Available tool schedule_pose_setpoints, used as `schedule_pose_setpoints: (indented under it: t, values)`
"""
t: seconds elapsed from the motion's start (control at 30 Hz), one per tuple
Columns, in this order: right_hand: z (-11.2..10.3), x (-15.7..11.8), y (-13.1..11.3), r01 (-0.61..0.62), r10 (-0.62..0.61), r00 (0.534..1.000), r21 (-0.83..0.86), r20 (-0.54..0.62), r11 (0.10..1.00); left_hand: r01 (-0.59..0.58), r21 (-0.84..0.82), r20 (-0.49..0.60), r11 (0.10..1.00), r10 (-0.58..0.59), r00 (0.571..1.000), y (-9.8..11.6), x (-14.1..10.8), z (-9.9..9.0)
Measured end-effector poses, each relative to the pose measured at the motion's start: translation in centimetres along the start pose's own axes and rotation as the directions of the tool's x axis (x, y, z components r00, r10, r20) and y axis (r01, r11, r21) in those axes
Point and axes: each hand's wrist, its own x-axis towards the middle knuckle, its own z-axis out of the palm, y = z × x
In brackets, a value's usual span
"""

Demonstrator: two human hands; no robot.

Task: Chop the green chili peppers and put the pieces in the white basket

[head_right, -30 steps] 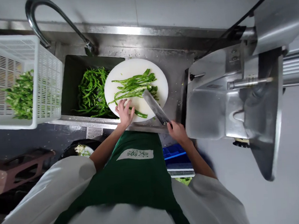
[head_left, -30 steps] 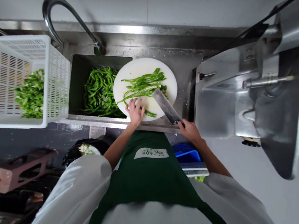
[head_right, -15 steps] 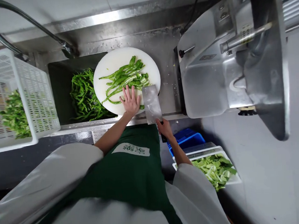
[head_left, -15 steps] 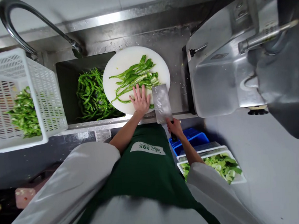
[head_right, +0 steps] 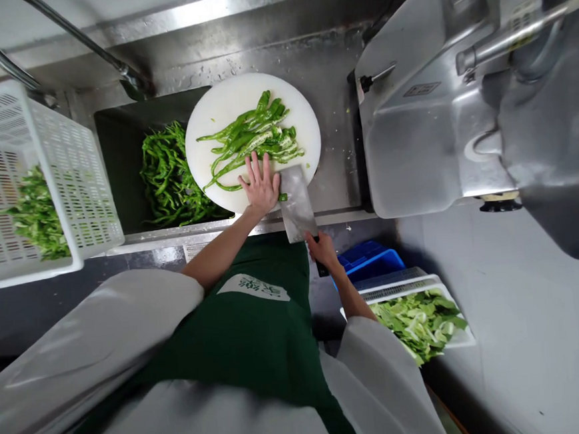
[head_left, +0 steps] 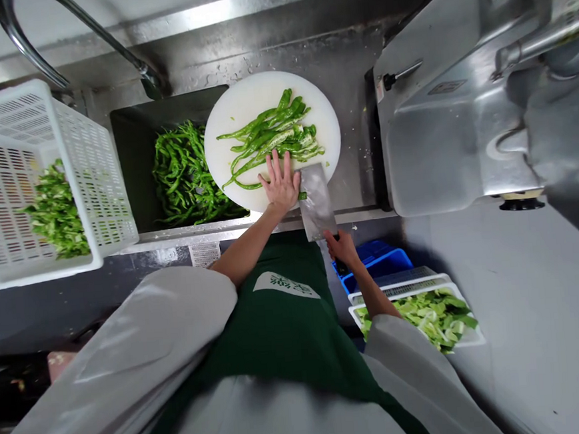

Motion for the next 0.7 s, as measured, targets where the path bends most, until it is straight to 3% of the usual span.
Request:
schedule_pose_setpoints:
  t: [0.2, 0.5, 0.7]
  values:
    - [1.4, 1.9, -0.1, 0.034, -0.031, 0.999, 0.233, -0.019, 0.972, 0.028, 0.138, 0.033, 0.990, -0.033, 0.999, -2.8, 1.5, -3.3]
    - [3.5, 0.9, -0.8, 0.040, -0.037, 0.999, 0.225, -0.017, 0.974, 0.000, 0.142, 0.020, 0.990, -0.003, 1.000, -3.2, 1.6, -2.4]
    - [5.1, 1.8, -2.3, 0.053, -0.047, 0.998, 0.178, -0.034, 0.983, -0.006, 0.143, 0.025, 0.990, 0.003, 1.000, -5.6, 2.6, -4.1]
